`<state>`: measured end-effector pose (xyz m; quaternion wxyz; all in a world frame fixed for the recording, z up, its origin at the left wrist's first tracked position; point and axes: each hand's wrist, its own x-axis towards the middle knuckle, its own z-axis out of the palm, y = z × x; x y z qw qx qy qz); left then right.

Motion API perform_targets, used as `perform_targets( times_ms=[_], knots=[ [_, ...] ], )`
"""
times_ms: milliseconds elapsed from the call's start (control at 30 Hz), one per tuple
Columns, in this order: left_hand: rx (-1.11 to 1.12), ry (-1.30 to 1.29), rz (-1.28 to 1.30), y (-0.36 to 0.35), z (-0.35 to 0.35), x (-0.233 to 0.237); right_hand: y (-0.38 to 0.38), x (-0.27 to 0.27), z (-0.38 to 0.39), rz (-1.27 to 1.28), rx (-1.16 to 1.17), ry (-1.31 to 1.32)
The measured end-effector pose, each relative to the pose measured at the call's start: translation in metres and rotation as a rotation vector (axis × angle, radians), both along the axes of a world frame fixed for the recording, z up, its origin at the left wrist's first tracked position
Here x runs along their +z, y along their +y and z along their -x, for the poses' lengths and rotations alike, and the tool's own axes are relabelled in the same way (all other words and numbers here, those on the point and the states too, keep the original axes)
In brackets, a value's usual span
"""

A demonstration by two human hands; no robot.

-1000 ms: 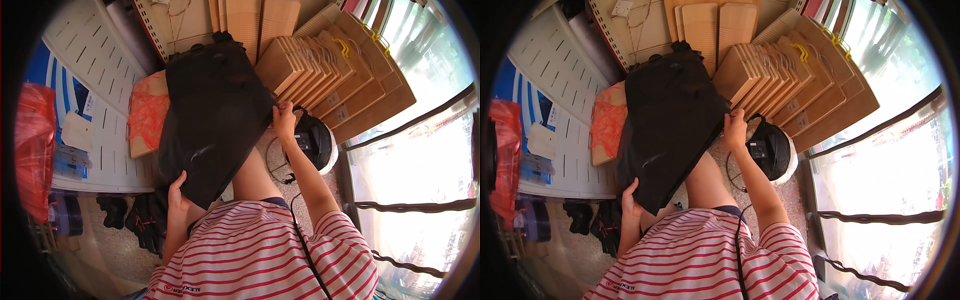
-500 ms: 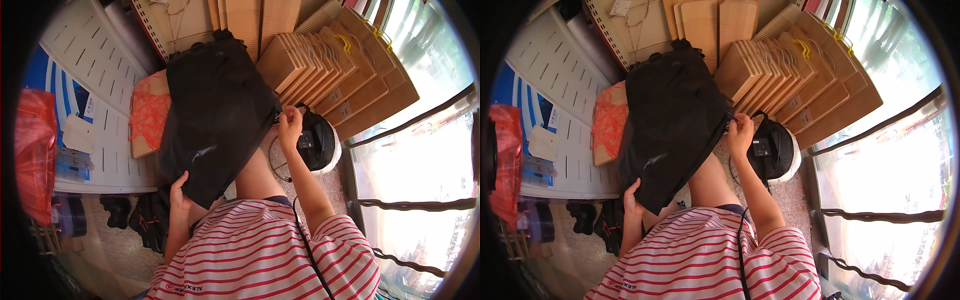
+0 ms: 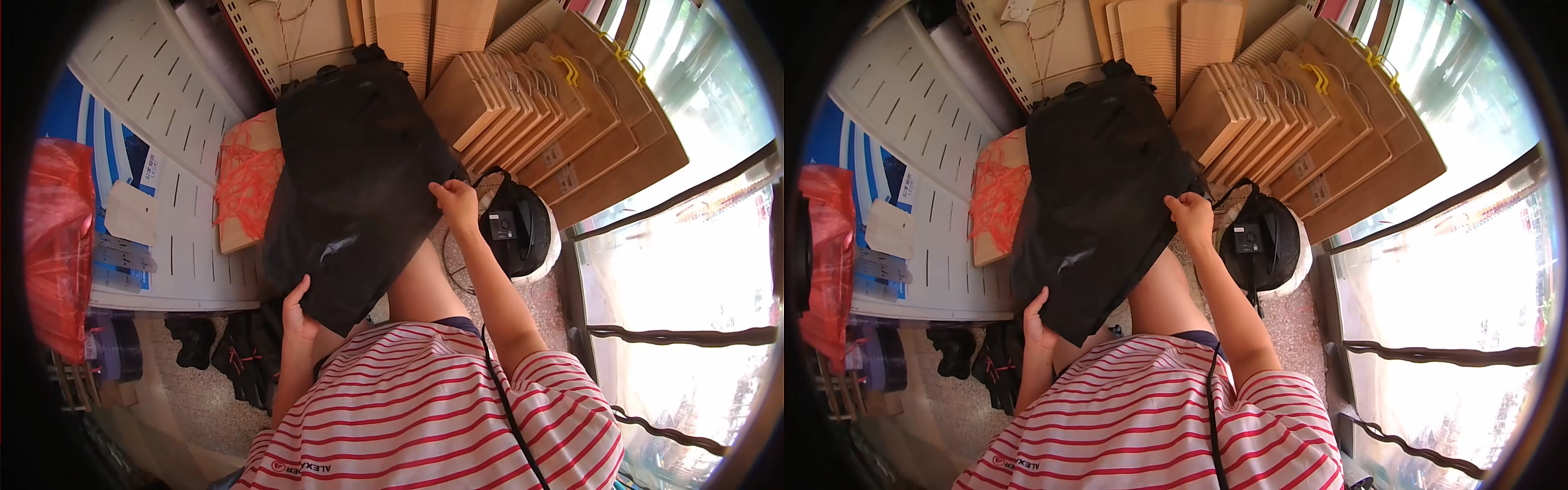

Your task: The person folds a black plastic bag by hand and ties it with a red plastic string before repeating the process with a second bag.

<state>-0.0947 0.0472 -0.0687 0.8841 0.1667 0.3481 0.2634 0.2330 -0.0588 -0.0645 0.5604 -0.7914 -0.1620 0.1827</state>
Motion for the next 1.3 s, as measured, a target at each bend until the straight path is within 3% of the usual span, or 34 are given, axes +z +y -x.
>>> perform_targets(
  times_ms=[267,433,500,633,700,833,967,1133,1233,1300],
  knots=[
    [0.046,-0.038,0.034,-0.002,0.001,-0.001,-0.022,0.013,0.027,-0.274,-0.093,0.104],
    [0.018,-0.05,0.059,0.004,0.008,-0.011,-0.036,-0.016,0.042,-0.306,-0.085,0.082],
    [0.025,-0.021,0.062,0.005,0.007,-0.013,-0.043,-0.024,0.038,-0.26,-0.07,0.447],
    [0.084,0.039,0.033,0.01,0.013,-0.022,-0.052,-0.031,0.039,-0.21,-0.035,0.642],
    [0.102,0.049,0.031,0.011,0.015,-0.021,-0.051,-0.032,0.042,-0.3,-0.047,0.76],
    [0.095,0.055,-0.003,0.014,0.02,-0.018,-0.056,-0.042,0.035,-0.337,0.003,0.807],
    [0.107,0.111,-0.069,0.022,0.033,-0.024,-0.053,-0.048,0.037,-0.474,0.008,0.694],
    [0.13,0.248,-0.378,0.019,0.033,-0.008,-0.052,-0.049,0.047,-0.537,-0.076,0.634],
    [0.133,0.241,-0.369,0.02,0.033,-0.01,-0.053,-0.052,0.048,-0.631,-0.154,0.677],
    [0.131,0.233,-0.339,0.02,0.032,-0.012,-0.05,-0.068,0.039,-0.653,-0.221,0.924]
  ],
)
